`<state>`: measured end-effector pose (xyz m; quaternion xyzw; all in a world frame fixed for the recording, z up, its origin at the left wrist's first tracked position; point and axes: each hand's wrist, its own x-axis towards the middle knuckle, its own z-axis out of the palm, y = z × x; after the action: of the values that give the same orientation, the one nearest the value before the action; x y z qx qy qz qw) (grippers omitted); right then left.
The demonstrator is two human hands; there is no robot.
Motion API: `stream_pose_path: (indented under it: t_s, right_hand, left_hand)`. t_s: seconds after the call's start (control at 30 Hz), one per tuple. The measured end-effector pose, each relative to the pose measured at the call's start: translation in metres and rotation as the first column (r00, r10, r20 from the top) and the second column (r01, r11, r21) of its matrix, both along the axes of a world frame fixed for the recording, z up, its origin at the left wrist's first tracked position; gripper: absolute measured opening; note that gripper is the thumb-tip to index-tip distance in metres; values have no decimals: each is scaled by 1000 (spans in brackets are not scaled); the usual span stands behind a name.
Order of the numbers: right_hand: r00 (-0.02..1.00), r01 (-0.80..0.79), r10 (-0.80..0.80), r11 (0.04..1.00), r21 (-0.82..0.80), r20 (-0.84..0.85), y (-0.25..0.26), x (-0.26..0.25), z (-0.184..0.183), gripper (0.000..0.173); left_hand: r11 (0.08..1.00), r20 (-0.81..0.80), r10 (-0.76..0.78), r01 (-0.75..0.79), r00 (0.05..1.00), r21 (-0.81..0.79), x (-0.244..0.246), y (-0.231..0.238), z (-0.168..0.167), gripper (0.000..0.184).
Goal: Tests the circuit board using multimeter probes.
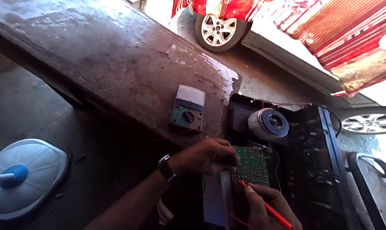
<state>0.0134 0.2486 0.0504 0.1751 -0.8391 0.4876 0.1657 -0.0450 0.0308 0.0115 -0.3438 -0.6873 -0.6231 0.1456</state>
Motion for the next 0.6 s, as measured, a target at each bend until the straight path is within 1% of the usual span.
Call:
stream_pose_path:
  t_s: [0.1, 0.27, 0.43, 0.53, 0.6]
  right_hand:
    - [998, 21, -21, 1000, 0, -54, -1, -2, -2, 5]
    - [999, 22, -23, 999, -24, -45, -1, -2, -2, 5]
    - [999, 27, -27, 999, -32, -23, -1, -1, -2, 6]
    - [999, 22, -23, 998, -50, -25, -1, -2, -2, 6]
    - [999, 30, -31, 997, -70, -23, -2, -1, -3, 6]
  left_hand:
    - [1000, 33, -9, 9, 999, -11, 1, 2, -2, 10]
    - [997, 38, 29, -26, 999, -72, 4, 2, 0, 9]
    - [999, 60, 4, -2, 998, -33, 10, 0, -3, 10]
    - [999, 49, 9, -7, 999, -46, 6, -1, -3, 11]
    - [1000, 44, 1, 1, 999, -24, 8, -1, -3, 11]
